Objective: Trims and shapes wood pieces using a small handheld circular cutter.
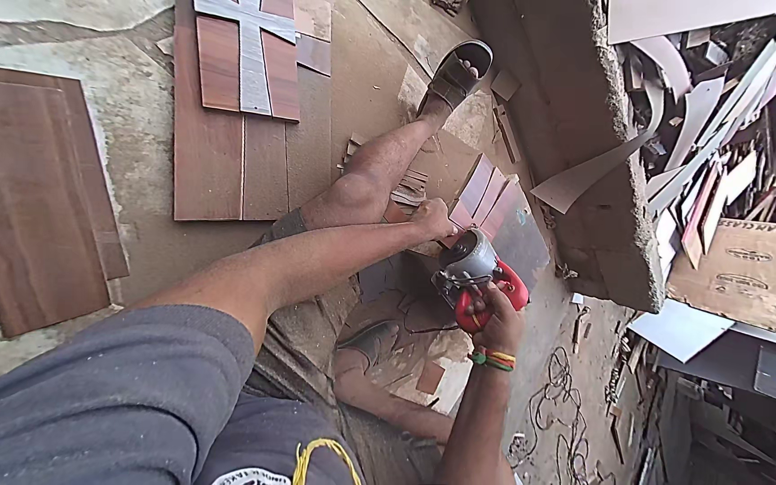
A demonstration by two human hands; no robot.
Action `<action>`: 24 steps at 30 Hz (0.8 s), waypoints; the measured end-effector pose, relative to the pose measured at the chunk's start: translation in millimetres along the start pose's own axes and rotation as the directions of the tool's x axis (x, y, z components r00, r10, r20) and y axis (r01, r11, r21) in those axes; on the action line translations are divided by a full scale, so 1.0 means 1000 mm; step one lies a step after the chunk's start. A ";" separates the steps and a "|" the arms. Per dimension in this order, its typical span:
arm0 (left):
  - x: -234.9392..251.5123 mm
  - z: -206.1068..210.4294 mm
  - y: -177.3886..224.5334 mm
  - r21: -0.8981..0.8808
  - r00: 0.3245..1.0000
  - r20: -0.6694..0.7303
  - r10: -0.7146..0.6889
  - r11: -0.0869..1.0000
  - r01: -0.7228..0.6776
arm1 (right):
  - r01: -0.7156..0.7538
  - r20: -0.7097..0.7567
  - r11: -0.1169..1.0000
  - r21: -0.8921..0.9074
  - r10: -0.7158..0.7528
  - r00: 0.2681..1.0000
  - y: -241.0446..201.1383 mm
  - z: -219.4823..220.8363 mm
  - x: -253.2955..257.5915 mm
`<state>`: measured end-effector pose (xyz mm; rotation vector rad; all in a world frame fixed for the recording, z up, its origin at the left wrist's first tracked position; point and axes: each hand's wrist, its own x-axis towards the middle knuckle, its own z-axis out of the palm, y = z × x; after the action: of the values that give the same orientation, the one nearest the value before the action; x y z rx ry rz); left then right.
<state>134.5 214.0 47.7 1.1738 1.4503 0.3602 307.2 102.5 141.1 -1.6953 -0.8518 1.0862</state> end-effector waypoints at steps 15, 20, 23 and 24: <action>-0.002 -0.001 0.001 -0.010 1.000 -0.001 -0.008 1.000 0.008 | 0.018 0.000 1.000 -0.018 -0.018 1.000 -0.001 0.001 0.005; -0.001 -0.001 0.002 -0.007 1.000 0.010 -0.015 1.000 0.015 | 0.014 0.002 1.000 -0.010 -0.014 1.000 -0.002 0.002 0.006; 0.000 -0.002 0.002 -0.001 1.000 0.016 -0.016 1.000 0.016 | 0.012 -0.011 1.000 -0.020 -0.012 1.000 -0.002 0.003 0.006; 0.000 -0.001 0.001 -0.003 1.000 0.015 -0.014 1.000 0.014 | 0.007 -0.014 1.000 -0.022 -0.007 1.000 -0.002 0.003 0.006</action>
<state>133.9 215.0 49.1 1.1609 1.4442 0.3435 306.4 109.8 140.7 -1.7155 -0.8628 1.0626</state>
